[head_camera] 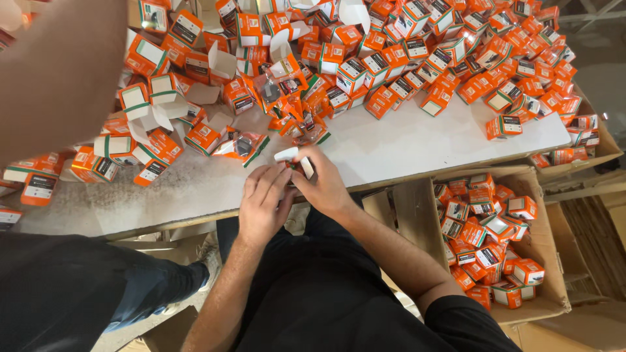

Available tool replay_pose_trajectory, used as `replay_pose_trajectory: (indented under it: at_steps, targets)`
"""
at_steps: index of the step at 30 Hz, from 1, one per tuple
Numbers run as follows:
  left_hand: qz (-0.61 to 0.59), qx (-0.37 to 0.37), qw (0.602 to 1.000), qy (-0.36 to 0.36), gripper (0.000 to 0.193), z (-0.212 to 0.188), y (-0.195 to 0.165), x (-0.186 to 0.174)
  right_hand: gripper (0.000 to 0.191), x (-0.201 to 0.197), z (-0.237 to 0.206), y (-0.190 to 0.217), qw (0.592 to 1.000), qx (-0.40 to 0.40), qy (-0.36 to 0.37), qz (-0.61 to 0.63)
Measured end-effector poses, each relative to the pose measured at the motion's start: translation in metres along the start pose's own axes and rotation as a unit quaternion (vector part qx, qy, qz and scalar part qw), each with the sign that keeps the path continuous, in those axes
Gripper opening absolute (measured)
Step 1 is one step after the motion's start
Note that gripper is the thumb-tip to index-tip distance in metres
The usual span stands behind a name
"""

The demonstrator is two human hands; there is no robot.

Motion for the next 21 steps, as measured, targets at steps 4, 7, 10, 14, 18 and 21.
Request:
replay_pose_trajectory:
  at_steps: [4,7,10,14,18,21]
  targets:
    - [0.058,0.040,0.997,0.018,0.057,0.005,-0.014,0.007,0.038,-0.008,-0.009,-0.002,0.994,0.002,-0.032,0.103]
    - [0.061,0.066,0.996,0.031,0.056,0.007,-0.018,0.012,0.040,-0.012,-0.023,0.002,0.996,0.021,-0.046,0.079]
    - [0.022,0.052,0.998,0.024,0.051,0.007,-0.012,0.011,0.046,-0.014,-0.029,0.025,0.994,-0.040,-0.029,-0.094]
    - [-0.024,0.027,0.999,-0.002,0.044,0.007,-0.005,0.005,0.049,-0.008,-0.023,0.053,0.978,-0.157,0.014,-0.139]
    - [-0.044,-0.010,0.999,-0.004,0.043,0.006,0.000,0.005,0.041,-0.001,-0.014,0.054,0.964,-0.194,0.064,-0.172]
    - [-0.068,-0.033,0.997,-0.011,0.042,0.007,0.003,0.005,0.034,0.000,-0.012,0.047,0.958,-0.205,0.084,-0.185]
Point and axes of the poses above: each hand's wrist, its own z-axis towards the middle knuckle, its own x-axis out of the palm, y = z × x, the point moved 10 cm from there along z, towards the middle knuckle, and after that the axes turned 3 degrees about z, right-handed, at the moved point
